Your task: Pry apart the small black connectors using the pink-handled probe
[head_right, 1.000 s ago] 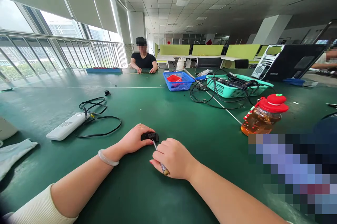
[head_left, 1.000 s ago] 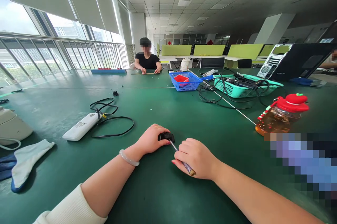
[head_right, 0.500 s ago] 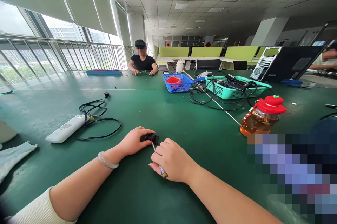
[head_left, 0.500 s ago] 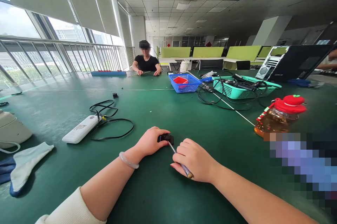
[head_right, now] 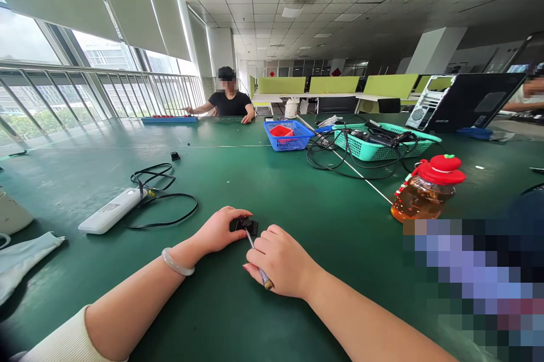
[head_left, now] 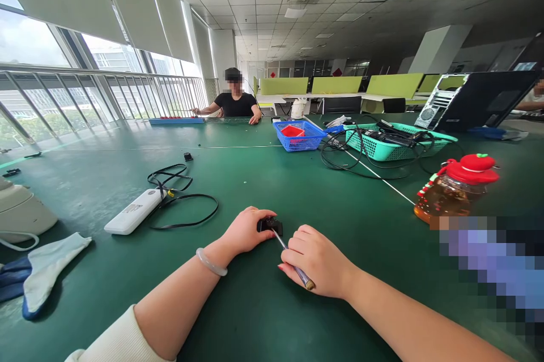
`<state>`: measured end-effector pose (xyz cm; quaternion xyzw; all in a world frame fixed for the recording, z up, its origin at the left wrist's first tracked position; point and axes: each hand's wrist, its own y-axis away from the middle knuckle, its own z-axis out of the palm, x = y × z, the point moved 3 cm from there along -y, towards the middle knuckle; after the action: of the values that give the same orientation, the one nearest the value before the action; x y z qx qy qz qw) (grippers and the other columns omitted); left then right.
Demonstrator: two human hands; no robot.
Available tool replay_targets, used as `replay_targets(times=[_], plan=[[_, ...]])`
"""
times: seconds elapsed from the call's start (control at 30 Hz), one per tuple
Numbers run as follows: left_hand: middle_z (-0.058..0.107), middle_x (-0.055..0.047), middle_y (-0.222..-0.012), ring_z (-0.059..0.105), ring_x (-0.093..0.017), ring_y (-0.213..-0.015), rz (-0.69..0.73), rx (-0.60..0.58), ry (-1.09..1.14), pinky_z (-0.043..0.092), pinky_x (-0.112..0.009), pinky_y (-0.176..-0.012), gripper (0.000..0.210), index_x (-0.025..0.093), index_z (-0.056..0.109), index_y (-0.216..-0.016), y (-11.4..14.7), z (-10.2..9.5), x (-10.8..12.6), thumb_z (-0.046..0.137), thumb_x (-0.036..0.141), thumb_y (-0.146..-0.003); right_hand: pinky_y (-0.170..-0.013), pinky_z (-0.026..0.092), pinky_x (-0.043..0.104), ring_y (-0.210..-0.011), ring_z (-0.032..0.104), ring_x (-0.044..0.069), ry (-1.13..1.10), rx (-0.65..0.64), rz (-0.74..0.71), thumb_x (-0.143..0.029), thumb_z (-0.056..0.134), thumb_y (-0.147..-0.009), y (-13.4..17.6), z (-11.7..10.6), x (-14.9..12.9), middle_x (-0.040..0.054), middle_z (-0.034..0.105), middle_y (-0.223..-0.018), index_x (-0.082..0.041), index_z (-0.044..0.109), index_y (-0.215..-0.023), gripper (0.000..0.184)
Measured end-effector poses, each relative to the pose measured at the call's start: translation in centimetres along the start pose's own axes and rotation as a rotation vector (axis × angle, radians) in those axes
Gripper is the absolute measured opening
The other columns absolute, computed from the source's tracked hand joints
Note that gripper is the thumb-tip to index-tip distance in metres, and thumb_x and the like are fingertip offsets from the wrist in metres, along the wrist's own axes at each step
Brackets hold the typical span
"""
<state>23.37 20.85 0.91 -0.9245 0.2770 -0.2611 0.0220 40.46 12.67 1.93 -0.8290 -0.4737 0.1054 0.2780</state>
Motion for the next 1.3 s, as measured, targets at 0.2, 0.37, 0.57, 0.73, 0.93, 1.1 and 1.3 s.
replay_targets(times=[0.2,0.37,0.57,0.73,0.93,1.1,1.3], plan=[[0.072,-0.002,-0.102,0.061,-0.024,-0.101,-0.006,0.005,0.005,0.049,-0.039,-0.092,0.034,0.027,0.068,-0.108,-0.02,-0.02,0.06,0.07,0.033,-0.075,-0.069,0.033,0.03,-0.063,0.04,0.015,-0.007,-0.027,0.001,-0.023,0.053,-0.09,0.05,0.22,0.01,-0.0004,0.05,-0.065,-0.019,0.055,-0.069,0.021],[0.072,-0.002,-0.103,0.061,-0.024,-0.102,0.011,0.017,-0.002,0.05,-0.038,-0.091,0.034,0.027,0.068,-0.109,0.04,0.03,-0.02,0.069,0.032,-0.075,-0.069,0.033,0.03,-0.064,0.041,0.015,0.005,-0.072,0.003,-0.023,0.055,-0.089,0.16,0.45,0.04,-0.0005,0.05,-0.066,-0.019,0.056,-0.071,0.019],[0.072,-0.002,-0.105,0.061,-0.024,-0.102,0.018,0.009,-0.004,0.05,-0.037,-0.091,0.036,0.028,0.068,-0.112,0.01,-0.04,-0.01,0.071,0.033,-0.076,-0.069,0.033,0.03,-0.064,0.041,0.015,0.005,-0.081,-0.003,-0.023,0.054,-0.09,0.16,0.43,0.04,-0.0002,0.051,-0.067,-0.019,0.056,-0.071,0.019],[0.072,-0.002,-0.104,0.06,-0.024,-0.103,-0.012,0.007,0.005,0.049,-0.037,-0.094,0.041,0.028,0.068,-0.114,-0.05,-0.13,-0.01,0.073,0.034,-0.074,-0.069,0.032,0.03,-0.064,0.042,0.015,-0.001,-0.082,-0.01,-0.023,0.054,-0.09,0.16,0.5,0.05,-0.0003,0.051,-0.068,-0.019,0.056,-0.072,0.019],[0.072,-0.002,-0.104,0.06,-0.024,-0.104,-0.018,0.005,0.019,0.049,-0.037,-0.094,0.04,0.028,0.068,-0.113,-0.04,-0.13,-0.1,0.073,0.032,-0.074,-0.069,0.033,0.029,-0.064,0.042,0.015,-0.014,-0.086,-0.014,-0.023,0.055,-0.089,0.24,0.63,0.13,-0.0002,0.052,-0.069,-0.019,0.057,-0.072,0.017],[0.072,-0.001,-0.103,0.061,-0.024,-0.103,-0.007,0.006,0.01,0.048,-0.037,-0.094,0.038,0.027,0.068,-0.111,-0.11,-0.11,-0.04,0.072,0.031,-0.074,-0.069,0.034,0.03,-0.065,0.042,0.015,-0.019,-0.091,-0.017,-0.023,0.057,-0.088,0.18,0.69,0.1,-0.0002,0.052,-0.069,-0.019,0.057,-0.072,0.017],[0.072,-0.001,-0.105,0.06,-0.024,-0.106,-0.026,-0.004,0.008,0.047,-0.036,-0.096,0.038,0.027,0.068,-0.113,-0.11,-0.13,0.07,0.072,0.03,-0.074,-0.068,0.032,0.03,-0.063,0.04,0.015,-0.008,-0.041,-0.017,-0.023,0.054,-0.089,0.12,0.45,0.11,-0.0005,0.051,-0.066,-0.019,0.056,-0.07,0.02]])
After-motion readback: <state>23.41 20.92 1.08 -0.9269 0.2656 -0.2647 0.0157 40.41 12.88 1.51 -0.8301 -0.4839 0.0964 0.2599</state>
